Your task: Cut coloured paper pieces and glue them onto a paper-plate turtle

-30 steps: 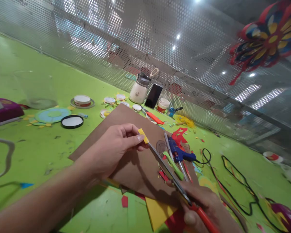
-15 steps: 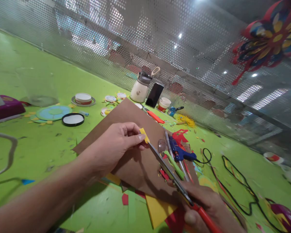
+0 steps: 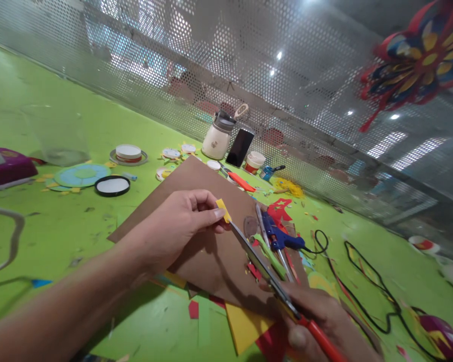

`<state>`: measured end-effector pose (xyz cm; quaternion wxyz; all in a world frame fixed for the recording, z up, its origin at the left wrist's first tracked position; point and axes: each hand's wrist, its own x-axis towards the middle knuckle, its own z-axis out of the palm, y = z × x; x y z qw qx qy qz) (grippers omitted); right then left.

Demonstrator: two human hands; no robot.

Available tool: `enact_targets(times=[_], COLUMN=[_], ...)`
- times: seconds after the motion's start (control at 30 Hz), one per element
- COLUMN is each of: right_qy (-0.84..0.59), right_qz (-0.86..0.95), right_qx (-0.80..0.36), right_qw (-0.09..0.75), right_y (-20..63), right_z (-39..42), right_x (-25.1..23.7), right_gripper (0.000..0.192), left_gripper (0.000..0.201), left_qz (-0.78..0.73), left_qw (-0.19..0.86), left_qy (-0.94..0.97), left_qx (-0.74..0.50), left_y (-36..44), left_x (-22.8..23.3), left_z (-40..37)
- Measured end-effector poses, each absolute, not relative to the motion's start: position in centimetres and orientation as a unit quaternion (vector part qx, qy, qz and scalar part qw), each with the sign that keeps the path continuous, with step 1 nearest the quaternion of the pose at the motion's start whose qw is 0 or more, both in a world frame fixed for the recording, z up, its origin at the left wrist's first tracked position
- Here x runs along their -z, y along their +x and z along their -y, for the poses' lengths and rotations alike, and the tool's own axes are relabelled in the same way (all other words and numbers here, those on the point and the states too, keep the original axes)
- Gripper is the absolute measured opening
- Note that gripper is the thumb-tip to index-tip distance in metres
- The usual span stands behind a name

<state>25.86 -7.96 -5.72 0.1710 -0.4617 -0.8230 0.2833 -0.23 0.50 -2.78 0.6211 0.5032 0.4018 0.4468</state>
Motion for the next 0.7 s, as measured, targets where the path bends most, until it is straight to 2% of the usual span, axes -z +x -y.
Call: enact_targets(times=[0.13, 0.27, 0.5, 0.7], right_qy=[-0.458, -0.483, -0.457, -0.505], right_qz=[0.818, 0.799, 0.821, 0.779], right_qx=[-0.299, -0.288, -0.286, -0.293], right_qw=[0.180, 0.215, 0.187, 0.228], right_y=[25.0, 24.5, 24.7, 24.0], right_z=[8.0, 8.3, 8.1, 8.8], right_x=[5.3, 5.3, 4.9, 4.9], right_gripper=[0.054, 0.059, 0.054, 0.058], left_gripper=[0.014, 0.015, 0.013, 0.014], left_qz=[-0.404, -0.405, -0.400, -0.395], left_qw=[0.622, 0.617, 0.617, 0.613], left_qy=[0.504, 0.510, 0.509, 0.513], left_qx=[-0.444, -0.441, -0.448, -0.453], left_y=[-0.3, -0.3, -0.3, -0.3], left_x=[2.8, 3.0, 3.0, 2.9], left_z=[-0.5, -0.6, -0.7, -0.8])
